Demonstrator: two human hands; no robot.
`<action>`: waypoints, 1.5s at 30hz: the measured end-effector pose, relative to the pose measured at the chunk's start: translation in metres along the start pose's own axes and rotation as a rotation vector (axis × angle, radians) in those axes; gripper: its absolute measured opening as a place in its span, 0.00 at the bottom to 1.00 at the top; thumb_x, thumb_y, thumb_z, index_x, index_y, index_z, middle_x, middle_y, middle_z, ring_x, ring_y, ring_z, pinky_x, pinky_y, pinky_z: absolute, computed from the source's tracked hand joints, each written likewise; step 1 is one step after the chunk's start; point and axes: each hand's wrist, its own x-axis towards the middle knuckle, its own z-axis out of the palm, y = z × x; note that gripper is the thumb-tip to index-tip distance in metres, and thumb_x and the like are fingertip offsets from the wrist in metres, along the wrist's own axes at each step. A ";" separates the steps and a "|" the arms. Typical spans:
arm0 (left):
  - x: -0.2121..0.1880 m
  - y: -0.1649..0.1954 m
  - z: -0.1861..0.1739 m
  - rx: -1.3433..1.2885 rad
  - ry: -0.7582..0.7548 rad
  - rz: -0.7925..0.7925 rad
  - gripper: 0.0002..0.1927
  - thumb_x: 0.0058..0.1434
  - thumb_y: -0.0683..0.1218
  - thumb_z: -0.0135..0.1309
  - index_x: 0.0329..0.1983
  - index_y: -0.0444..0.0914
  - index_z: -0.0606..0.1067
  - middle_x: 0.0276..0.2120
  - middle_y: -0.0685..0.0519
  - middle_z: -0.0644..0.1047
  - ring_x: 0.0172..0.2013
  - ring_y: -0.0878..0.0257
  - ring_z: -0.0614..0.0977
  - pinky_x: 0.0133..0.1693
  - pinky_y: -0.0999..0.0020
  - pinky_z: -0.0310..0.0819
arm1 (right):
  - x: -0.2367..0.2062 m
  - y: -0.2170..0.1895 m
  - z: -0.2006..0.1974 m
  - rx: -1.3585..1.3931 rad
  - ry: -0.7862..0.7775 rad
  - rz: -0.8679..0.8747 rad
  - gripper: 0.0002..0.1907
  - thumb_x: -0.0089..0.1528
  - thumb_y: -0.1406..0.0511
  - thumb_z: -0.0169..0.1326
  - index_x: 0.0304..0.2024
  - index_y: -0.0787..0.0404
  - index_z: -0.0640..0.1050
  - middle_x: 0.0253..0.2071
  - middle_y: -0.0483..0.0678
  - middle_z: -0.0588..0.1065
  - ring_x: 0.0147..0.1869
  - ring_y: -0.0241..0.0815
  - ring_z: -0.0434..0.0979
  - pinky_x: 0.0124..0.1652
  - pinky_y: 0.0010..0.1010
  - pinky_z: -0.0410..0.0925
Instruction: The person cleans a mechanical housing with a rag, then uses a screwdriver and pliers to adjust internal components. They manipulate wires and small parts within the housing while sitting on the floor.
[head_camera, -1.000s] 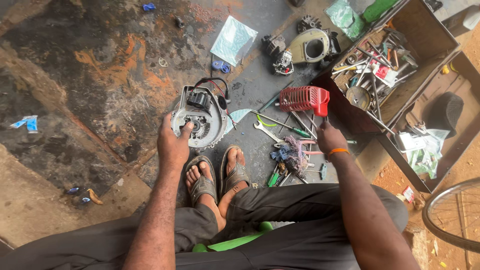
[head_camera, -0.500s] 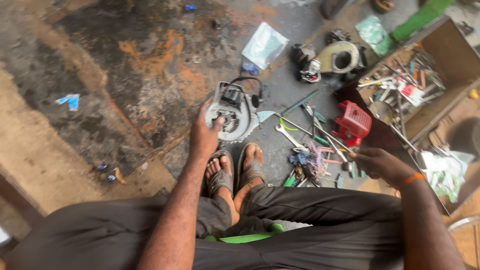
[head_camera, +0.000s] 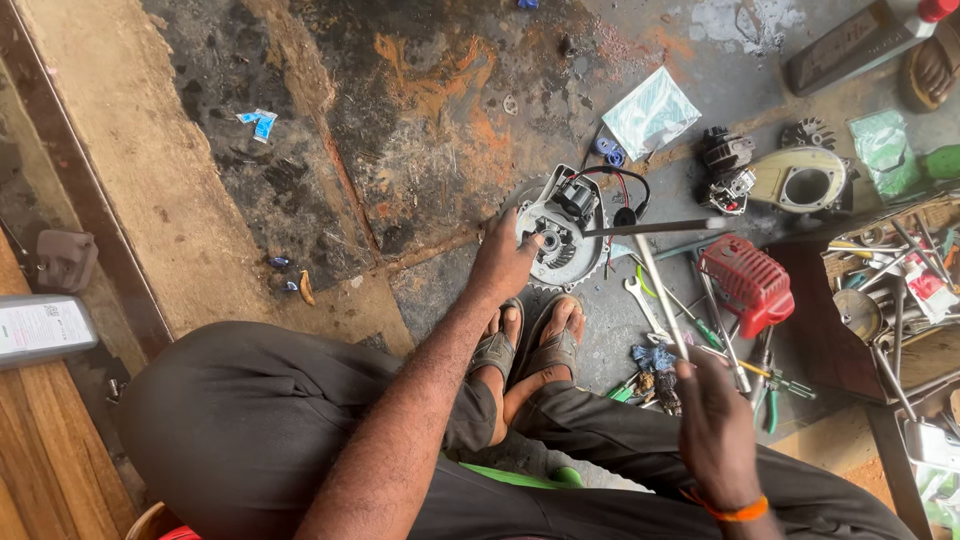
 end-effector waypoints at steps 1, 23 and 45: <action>-0.001 0.001 0.000 -0.015 -0.007 -0.003 0.31 0.67 0.49 0.54 0.69 0.33 0.61 0.63 0.35 0.66 0.64 0.43 0.72 0.62 0.51 0.71 | 0.003 -0.005 0.007 -0.101 -0.016 0.046 0.17 0.71 0.60 0.47 0.58 0.61 0.76 0.23 0.46 0.73 0.25 0.33 0.69 0.25 0.29 0.62; -0.006 0.001 0.002 -0.002 0.090 0.011 0.35 0.64 0.48 0.57 0.71 0.33 0.59 0.67 0.36 0.63 0.67 0.43 0.68 0.63 0.51 0.66 | 0.000 -0.024 0.037 -0.244 0.068 -0.176 0.13 0.69 0.64 0.52 0.54 0.63 0.76 0.25 0.53 0.75 0.26 0.34 0.73 0.28 0.31 0.66; -0.005 -0.003 0.007 -0.031 0.101 -0.014 0.34 0.63 0.48 0.58 0.70 0.33 0.61 0.65 0.37 0.66 0.65 0.44 0.69 0.63 0.52 0.66 | 0.000 -0.025 0.041 -0.191 0.184 -0.194 0.13 0.71 0.66 0.51 0.56 0.63 0.77 0.27 0.55 0.75 0.26 0.45 0.75 0.29 0.35 0.67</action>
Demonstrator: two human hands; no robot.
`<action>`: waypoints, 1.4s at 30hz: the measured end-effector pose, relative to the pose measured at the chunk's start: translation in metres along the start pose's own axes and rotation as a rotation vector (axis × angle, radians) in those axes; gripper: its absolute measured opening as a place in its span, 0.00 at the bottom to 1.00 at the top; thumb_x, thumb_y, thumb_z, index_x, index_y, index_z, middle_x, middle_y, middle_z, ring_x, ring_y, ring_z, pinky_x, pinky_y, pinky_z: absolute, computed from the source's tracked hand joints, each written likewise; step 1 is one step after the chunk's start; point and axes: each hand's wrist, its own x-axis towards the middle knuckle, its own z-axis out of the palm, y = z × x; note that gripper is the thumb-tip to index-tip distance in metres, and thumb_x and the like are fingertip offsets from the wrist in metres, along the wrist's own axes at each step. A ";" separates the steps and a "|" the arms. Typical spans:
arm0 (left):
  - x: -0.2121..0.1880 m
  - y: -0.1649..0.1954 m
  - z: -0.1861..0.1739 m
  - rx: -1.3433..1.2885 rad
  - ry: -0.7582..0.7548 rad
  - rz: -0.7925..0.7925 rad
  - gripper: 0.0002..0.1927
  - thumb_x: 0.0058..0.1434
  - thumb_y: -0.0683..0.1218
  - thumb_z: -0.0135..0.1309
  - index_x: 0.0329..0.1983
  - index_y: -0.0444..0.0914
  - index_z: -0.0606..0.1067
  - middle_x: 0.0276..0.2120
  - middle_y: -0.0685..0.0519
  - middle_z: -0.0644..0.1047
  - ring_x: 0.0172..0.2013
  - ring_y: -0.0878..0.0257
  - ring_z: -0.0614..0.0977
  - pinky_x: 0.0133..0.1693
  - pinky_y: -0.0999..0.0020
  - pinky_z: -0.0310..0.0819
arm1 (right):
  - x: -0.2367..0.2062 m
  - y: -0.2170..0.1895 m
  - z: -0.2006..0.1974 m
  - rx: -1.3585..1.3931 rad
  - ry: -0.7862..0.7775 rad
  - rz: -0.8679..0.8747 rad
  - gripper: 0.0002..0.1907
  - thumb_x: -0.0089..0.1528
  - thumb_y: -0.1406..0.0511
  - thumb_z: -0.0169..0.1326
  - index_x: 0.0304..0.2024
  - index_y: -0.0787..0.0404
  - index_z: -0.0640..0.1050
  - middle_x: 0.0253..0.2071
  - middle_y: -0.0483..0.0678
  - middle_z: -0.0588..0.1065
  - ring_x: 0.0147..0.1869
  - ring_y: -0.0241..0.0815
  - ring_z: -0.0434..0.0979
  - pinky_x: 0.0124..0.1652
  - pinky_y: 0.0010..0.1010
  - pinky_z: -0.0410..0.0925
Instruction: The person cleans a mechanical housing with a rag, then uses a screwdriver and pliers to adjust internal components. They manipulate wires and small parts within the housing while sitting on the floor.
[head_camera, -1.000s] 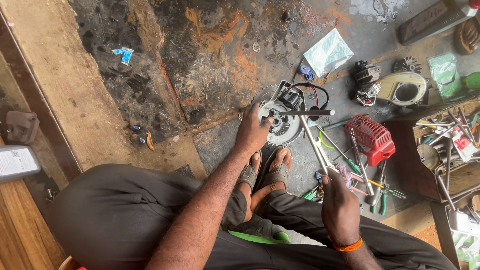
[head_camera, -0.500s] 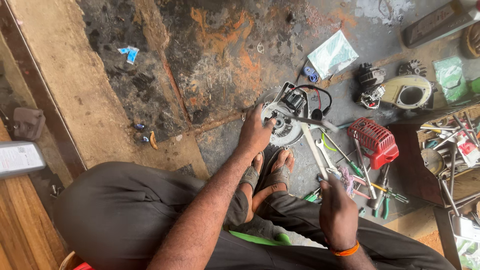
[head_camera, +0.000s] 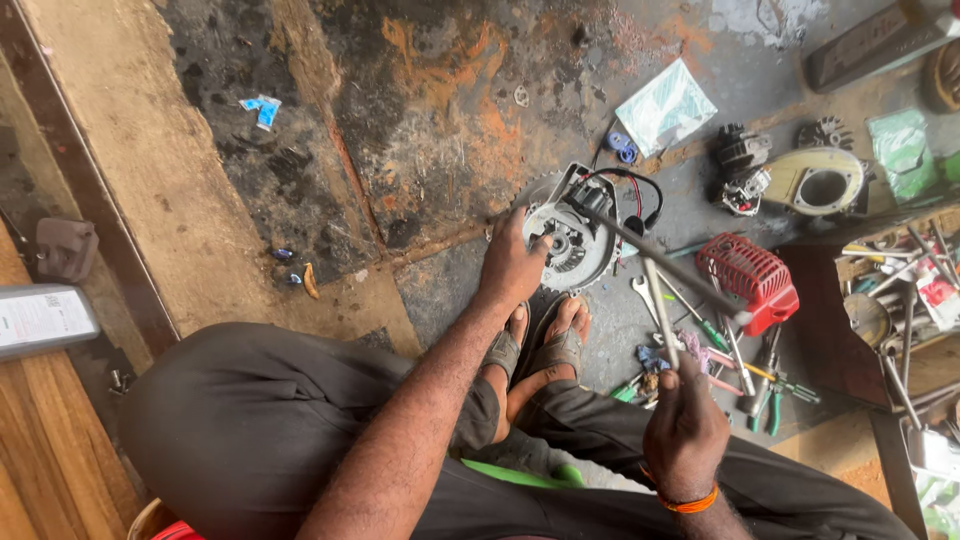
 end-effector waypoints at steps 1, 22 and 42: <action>0.002 0.000 0.000 -0.003 0.003 0.002 0.34 0.63 0.48 0.58 0.70 0.34 0.62 0.65 0.38 0.66 0.65 0.44 0.69 0.63 0.52 0.66 | 0.000 0.000 0.000 -0.036 -0.036 -0.064 0.13 0.70 0.65 0.52 0.55 0.63 0.77 0.29 0.56 0.75 0.27 0.47 0.76 0.30 0.35 0.67; 0.006 -0.008 0.006 -0.019 0.029 0.035 0.35 0.62 0.47 0.58 0.69 0.32 0.61 0.64 0.36 0.66 0.65 0.44 0.68 0.64 0.52 0.64 | -0.001 0.006 0.006 -0.012 -0.015 0.072 0.14 0.70 0.65 0.51 0.57 0.64 0.78 0.22 0.54 0.73 0.23 0.44 0.71 0.25 0.36 0.64; 0.009 -0.013 0.011 0.019 0.076 0.080 0.34 0.64 0.48 0.58 0.68 0.28 0.61 0.65 0.33 0.65 0.66 0.40 0.67 0.65 0.52 0.64 | 0.002 -0.007 0.000 0.001 0.034 -0.013 0.15 0.71 0.65 0.51 0.59 0.64 0.77 0.33 0.58 0.77 0.29 0.50 0.75 0.32 0.36 0.68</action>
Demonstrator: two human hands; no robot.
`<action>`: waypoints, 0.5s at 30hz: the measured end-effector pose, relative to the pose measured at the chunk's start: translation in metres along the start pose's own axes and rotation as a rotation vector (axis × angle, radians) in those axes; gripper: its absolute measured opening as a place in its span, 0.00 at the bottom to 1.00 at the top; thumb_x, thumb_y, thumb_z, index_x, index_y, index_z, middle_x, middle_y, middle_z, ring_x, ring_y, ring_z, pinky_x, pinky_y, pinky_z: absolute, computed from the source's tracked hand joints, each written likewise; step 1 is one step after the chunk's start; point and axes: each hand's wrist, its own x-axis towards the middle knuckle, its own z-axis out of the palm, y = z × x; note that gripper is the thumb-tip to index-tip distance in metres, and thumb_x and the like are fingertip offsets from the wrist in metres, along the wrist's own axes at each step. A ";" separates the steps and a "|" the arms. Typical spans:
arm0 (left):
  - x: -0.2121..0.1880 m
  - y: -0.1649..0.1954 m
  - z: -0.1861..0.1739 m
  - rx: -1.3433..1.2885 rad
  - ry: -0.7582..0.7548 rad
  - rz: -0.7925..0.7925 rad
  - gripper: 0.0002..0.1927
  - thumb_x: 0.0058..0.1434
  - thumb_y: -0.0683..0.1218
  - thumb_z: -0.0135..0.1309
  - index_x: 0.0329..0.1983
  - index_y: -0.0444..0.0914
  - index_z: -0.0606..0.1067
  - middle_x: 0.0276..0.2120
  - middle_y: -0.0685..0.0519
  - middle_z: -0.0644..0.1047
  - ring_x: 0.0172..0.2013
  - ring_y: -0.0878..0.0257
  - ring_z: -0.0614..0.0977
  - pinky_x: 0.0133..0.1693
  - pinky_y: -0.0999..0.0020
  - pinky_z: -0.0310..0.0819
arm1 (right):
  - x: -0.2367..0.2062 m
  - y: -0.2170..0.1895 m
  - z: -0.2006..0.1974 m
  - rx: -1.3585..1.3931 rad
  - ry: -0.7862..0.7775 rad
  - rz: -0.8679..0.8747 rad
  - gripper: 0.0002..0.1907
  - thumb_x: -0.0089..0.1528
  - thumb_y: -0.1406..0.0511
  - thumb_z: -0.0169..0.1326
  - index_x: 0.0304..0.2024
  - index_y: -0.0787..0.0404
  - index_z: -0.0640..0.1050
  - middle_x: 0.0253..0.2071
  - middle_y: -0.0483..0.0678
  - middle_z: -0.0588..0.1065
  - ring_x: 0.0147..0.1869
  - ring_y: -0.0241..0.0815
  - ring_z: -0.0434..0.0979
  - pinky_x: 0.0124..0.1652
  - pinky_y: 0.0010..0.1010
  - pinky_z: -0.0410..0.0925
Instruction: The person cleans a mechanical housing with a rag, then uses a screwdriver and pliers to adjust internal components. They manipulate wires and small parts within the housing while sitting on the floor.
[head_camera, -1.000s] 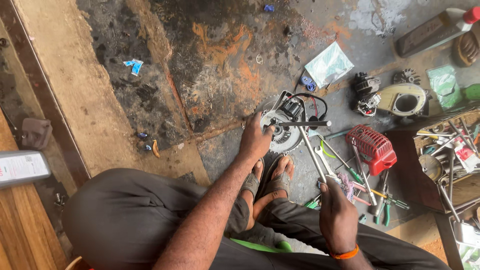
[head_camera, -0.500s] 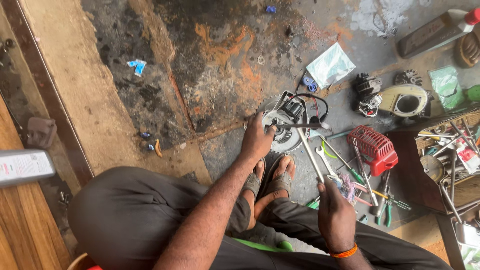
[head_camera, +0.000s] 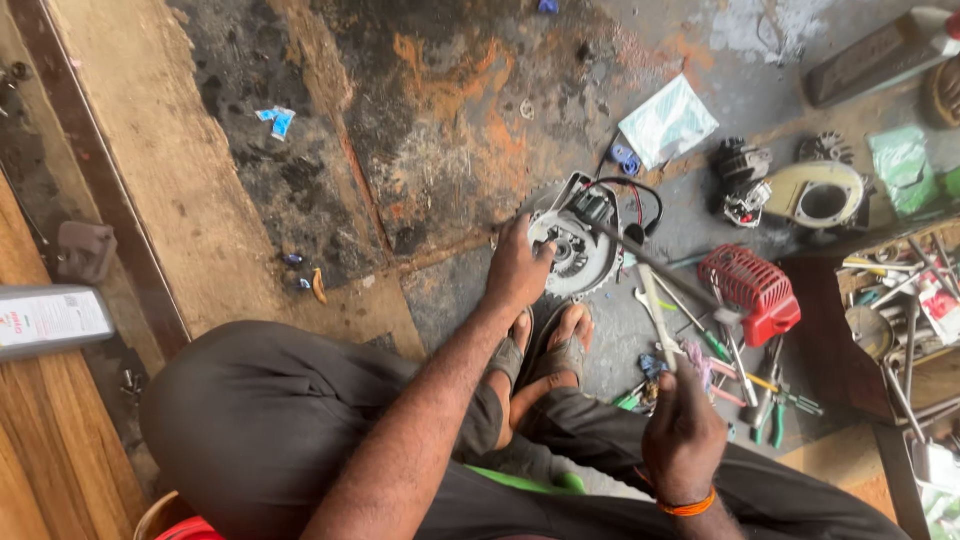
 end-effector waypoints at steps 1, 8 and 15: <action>0.001 0.001 -0.001 0.001 -0.001 0.009 0.35 0.64 0.48 0.58 0.68 0.28 0.60 0.65 0.33 0.65 0.66 0.40 0.67 0.65 0.52 0.64 | 0.000 -0.001 0.000 -0.057 -0.054 -0.057 0.15 0.70 0.65 0.53 0.57 0.63 0.78 0.32 0.58 0.77 0.31 0.53 0.77 0.32 0.37 0.68; -0.001 0.010 -0.010 0.001 -0.065 -0.050 0.35 0.65 0.47 0.55 0.70 0.29 0.58 0.65 0.34 0.64 0.66 0.43 0.68 0.65 0.52 0.66 | -0.003 0.001 0.002 0.020 0.002 0.102 0.15 0.71 0.65 0.50 0.58 0.62 0.78 0.26 0.53 0.76 0.22 0.40 0.72 0.27 0.35 0.65; -0.002 0.013 -0.010 -0.013 -0.050 -0.048 0.34 0.64 0.47 0.56 0.69 0.30 0.60 0.63 0.35 0.66 0.64 0.43 0.70 0.63 0.52 0.67 | -0.002 0.008 0.004 0.000 -0.075 0.148 0.15 0.69 0.64 0.52 0.57 0.61 0.78 0.24 0.53 0.76 0.22 0.39 0.73 0.26 0.34 0.65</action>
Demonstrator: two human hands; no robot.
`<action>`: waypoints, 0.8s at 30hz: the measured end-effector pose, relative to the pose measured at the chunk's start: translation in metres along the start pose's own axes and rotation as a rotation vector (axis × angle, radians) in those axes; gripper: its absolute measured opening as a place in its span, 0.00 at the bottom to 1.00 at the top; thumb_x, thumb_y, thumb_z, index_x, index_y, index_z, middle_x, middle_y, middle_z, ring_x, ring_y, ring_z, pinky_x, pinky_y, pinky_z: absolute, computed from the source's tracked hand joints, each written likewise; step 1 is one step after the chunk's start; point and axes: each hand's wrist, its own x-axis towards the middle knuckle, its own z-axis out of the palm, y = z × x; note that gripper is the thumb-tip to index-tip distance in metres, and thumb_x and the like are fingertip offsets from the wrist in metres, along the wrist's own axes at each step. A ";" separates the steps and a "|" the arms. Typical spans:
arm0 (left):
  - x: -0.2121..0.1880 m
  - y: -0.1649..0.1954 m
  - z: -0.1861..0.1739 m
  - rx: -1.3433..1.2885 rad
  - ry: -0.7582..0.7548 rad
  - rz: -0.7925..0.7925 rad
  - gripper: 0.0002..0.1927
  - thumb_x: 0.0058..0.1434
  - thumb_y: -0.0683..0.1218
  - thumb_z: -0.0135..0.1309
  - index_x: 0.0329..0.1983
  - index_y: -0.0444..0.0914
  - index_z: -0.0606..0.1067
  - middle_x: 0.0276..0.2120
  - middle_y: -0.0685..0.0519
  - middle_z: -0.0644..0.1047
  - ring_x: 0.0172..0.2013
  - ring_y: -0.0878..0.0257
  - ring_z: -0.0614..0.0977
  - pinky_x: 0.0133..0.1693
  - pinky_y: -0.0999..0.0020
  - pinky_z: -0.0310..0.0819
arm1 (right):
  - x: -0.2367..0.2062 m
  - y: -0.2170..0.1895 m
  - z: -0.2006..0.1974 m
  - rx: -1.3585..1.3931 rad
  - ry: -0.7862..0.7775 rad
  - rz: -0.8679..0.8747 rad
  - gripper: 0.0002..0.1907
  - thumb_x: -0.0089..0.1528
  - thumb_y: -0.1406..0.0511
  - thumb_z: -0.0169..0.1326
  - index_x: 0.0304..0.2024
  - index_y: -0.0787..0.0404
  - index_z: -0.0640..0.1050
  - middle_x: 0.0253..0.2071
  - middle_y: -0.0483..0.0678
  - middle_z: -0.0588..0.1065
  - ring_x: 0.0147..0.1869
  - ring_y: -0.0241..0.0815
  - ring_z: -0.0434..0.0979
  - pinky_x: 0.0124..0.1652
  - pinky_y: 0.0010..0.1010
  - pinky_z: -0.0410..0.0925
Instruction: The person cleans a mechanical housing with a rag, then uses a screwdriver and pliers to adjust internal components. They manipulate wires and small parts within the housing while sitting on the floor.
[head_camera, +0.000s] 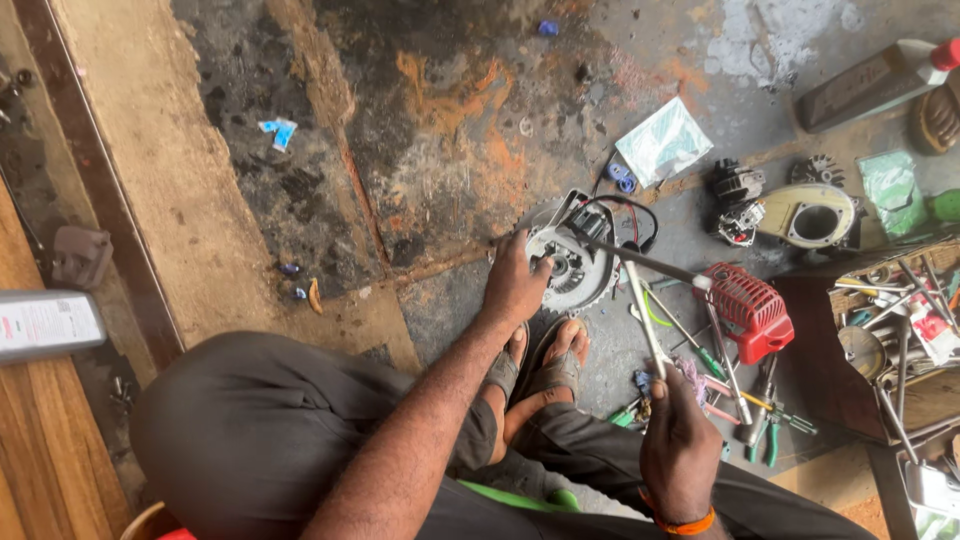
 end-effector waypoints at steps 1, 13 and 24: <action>0.000 0.000 0.000 -0.003 0.007 0.001 0.33 0.64 0.47 0.56 0.68 0.30 0.61 0.62 0.35 0.67 0.64 0.42 0.71 0.63 0.52 0.68 | -0.001 0.000 0.000 0.002 0.004 0.005 0.15 0.70 0.64 0.51 0.57 0.59 0.79 0.24 0.53 0.76 0.22 0.39 0.72 0.26 0.34 0.65; 0.002 -0.008 0.005 0.008 0.066 0.080 0.35 0.62 0.47 0.59 0.68 0.28 0.60 0.64 0.32 0.64 0.65 0.40 0.67 0.63 0.50 0.63 | -0.001 -0.011 -0.001 -0.051 -0.003 -0.045 0.14 0.68 0.64 0.54 0.55 0.61 0.80 0.26 0.58 0.76 0.26 0.46 0.75 0.29 0.35 0.67; 0.002 -0.007 0.004 -0.016 0.073 0.109 0.34 0.62 0.46 0.59 0.67 0.28 0.62 0.61 0.33 0.68 0.63 0.40 0.70 0.62 0.51 0.65 | -0.001 -0.011 -0.002 -0.014 -0.010 0.039 0.14 0.69 0.63 0.52 0.55 0.60 0.79 0.23 0.53 0.74 0.24 0.39 0.73 0.28 0.33 0.67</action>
